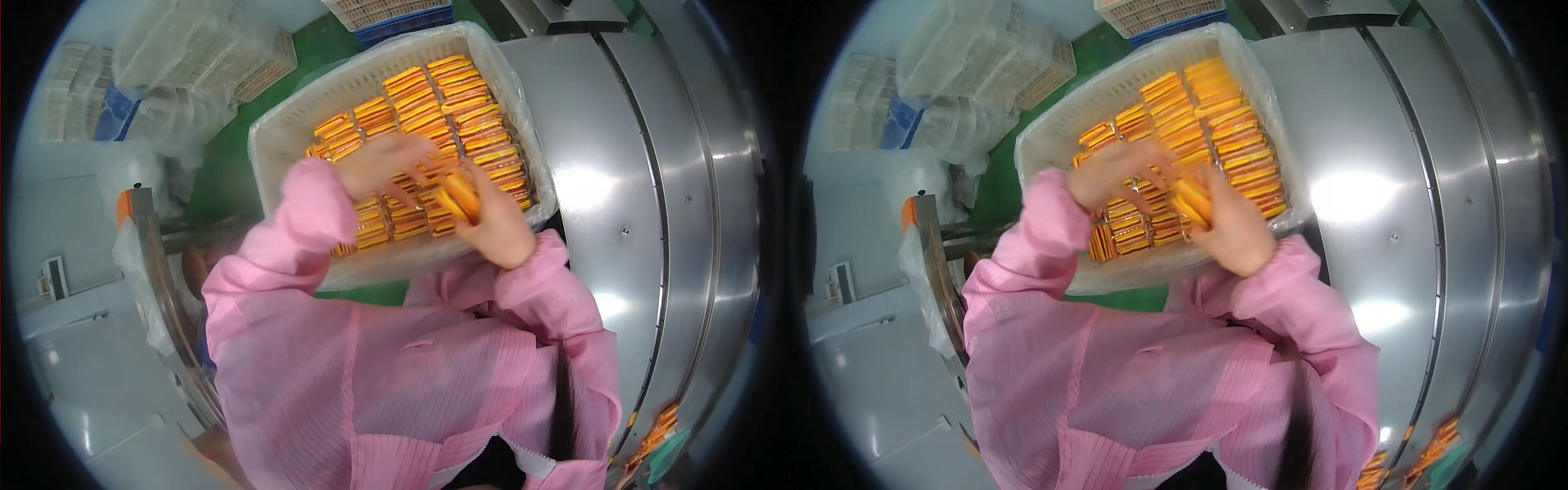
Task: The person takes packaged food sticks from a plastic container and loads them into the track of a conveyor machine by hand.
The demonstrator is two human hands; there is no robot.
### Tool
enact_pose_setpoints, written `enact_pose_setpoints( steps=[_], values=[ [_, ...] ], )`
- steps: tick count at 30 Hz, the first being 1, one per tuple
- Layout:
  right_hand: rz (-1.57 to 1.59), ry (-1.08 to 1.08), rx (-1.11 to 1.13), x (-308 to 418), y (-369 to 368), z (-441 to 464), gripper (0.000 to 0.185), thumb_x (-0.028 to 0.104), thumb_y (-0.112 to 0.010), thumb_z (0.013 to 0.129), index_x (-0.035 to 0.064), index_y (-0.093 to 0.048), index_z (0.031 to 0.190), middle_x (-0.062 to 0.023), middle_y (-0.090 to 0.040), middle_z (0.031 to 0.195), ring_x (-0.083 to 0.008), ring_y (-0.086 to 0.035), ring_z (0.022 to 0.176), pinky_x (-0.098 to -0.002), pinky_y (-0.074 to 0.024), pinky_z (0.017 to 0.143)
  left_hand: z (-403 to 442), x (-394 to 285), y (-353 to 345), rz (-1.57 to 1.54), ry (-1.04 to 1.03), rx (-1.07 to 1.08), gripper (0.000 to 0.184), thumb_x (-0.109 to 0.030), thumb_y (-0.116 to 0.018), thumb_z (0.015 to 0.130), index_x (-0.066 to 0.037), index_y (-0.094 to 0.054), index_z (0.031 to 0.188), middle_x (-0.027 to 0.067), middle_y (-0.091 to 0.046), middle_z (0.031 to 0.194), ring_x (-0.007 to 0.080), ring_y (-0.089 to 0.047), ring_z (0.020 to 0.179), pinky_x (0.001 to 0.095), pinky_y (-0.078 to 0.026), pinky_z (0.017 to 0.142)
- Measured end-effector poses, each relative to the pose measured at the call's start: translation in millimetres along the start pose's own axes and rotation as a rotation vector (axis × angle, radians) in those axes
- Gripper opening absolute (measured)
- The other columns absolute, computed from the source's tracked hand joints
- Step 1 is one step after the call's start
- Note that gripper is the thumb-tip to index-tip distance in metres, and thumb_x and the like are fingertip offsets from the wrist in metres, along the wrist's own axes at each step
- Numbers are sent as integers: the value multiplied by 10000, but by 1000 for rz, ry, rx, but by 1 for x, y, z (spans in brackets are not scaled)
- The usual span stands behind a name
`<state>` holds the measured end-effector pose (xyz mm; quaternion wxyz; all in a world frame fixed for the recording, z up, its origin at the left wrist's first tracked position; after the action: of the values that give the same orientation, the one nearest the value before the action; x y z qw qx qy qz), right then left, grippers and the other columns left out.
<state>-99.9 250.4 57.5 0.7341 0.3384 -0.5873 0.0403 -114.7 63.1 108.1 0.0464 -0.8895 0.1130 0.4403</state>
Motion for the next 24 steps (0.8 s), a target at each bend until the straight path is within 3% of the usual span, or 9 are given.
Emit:
enact_pose_setpoints(
  steps=[2,4,6,7,8,11,16,19,24],
  values=[
    [339,-187,103,-6,28,-9,633,74,-612,651,79,-343,1224,-178,-551,933,-240,-584,769,-299,-463,659,0,9,53,318,-91,-140,315,-300,-533,805,-33,-540,971,92,-587,882,221,-579,734,298,-506,618],
    [479,-404,15,-12,72,-33,599,57,-614,664,57,-371,1211,-102,-545,898,-139,-547,751,-262,-455,634,7,71,122,1083,42,-301,293,-260,-551,783,-50,-547,986,119,-598,851,193,-575,772,321,-467,616],
    [460,-307,-265,-28,118,-56,612,-43,-594,653,16,-360,1215,-74,-503,955,-120,-517,796,-243,-456,594,8,142,147,1388,274,-186,413,-300,-616,709,-32,-527,1010,162,-606,843,301,-591,736,365,-475,698],
    [500,-337,-372,-44,138,-70,623,-73,-574,665,21,-336,1233,-70,-499,971,-129,-527,787,-237,-459,616,15,215,178,1288,-9,-79,488,-293,-674,640,-44,-530,1035,159,-606,871,312,-589,786,365,-475,691],
    [358,-329,-401,-59,158,-79,625,-71,-566,685,22,-314,1249,-76,-503,989,-144,-530,822,-240,-457,663,6,209,160,1267,325,12,544,-254,-720,580,-51,-534,1049,161,-598,909,302,-579,840,353,-470,715],
    [279,-546,-543,-104,206,-113,606,-67,-567,688,17,-326,1238,-80,-500,1014,-157,-520,883,-252,-447,719,2,238,164,1234,254,67,498,-250,-713,593,-48,-539,1014,150,-596,885,282,-573,810,351,-460,687],
    [197,-474,-697,-154,256,-129,566,-38,-597,680,-6,-363,1193,-115,-491,1099,-199,-512,967,-282,-439,766,6,268,166,1165,321,99,410,-244,-699,621,-42,-550,945,127,-591,836,241,-561,751,346,-441,632],
    [75,-409,-717,-169,257,-117,541,73,-625,700,40,-392,1187,-142,-516,1102,-242,-527,983,-306,-436,773,6,273,161,1104,306,-3,542,-176,-755,544,-31,-530,1015,139,-582,890,261,-565,820,323,-453,686],
    [-587,-705,-497,-175,257,-125,401,279,-571,765,150,-453,1127,-192,-586,910,-339,-571,849,-385,-443,725,1,311,175,855,148,-208,483,-152,-765,542,-31,-522,942,97,-554,789,199,-537,670,303,-446,600]
  ],
)
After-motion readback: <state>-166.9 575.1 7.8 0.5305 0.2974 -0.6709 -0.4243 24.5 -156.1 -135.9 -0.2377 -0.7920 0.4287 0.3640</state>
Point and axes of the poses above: each hand's wrist, its own z-axis towards the middle knuckle, its own y-axis out of the back of the hand, x = y × z, the point moved 2 cm from there along z, towards the middle knuckle
